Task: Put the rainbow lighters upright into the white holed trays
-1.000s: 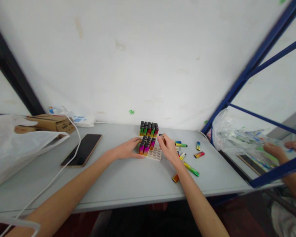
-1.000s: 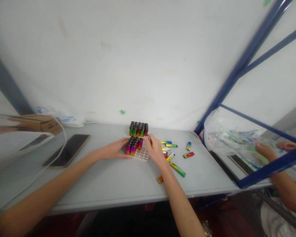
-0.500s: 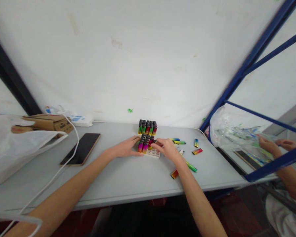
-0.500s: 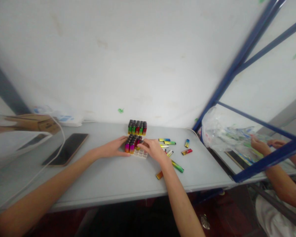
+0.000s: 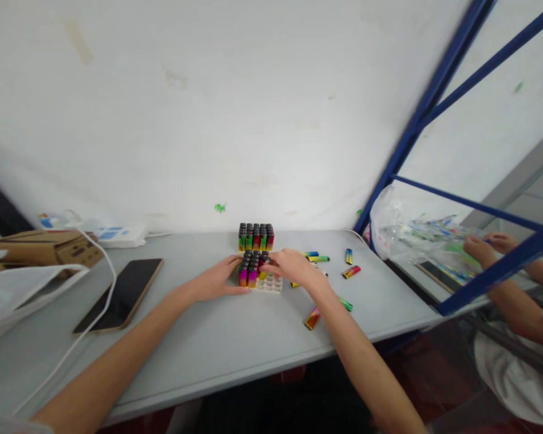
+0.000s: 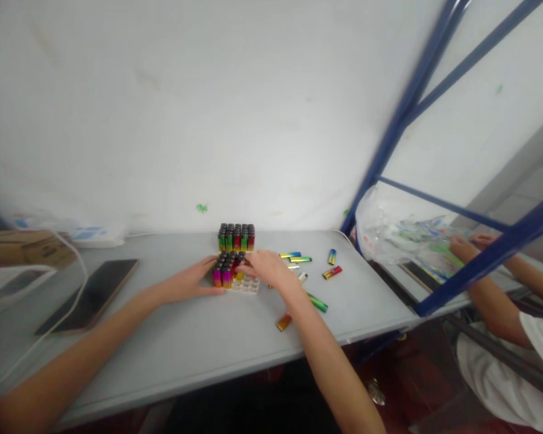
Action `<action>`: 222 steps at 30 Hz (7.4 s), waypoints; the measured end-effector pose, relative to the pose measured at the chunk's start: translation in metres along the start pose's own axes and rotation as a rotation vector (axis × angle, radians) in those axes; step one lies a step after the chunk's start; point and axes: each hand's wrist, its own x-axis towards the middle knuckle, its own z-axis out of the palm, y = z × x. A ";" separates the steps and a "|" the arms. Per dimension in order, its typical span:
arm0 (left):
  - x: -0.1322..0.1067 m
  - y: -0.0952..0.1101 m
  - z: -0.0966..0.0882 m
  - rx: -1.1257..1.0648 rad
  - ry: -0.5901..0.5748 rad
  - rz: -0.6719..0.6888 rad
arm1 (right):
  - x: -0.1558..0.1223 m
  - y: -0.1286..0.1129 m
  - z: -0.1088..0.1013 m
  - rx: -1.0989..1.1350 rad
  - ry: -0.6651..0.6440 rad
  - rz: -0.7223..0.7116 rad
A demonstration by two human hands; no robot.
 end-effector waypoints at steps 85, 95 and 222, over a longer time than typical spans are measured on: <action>0.001 0.007 0.002 -0.010 0.010 0.000 | -0.027 0.019 0.041 0.313 0.304 -0.154; 0.002 0.008 0.001 -0.006 -0.015 -0.029 | -0.022 0.008 0.045 0.259 0.205 -0.124; 0.000 0.004 0.000 0.036 -0.019 -0.038 | -0.032 0.165 0.027 0.078 0.482 0.334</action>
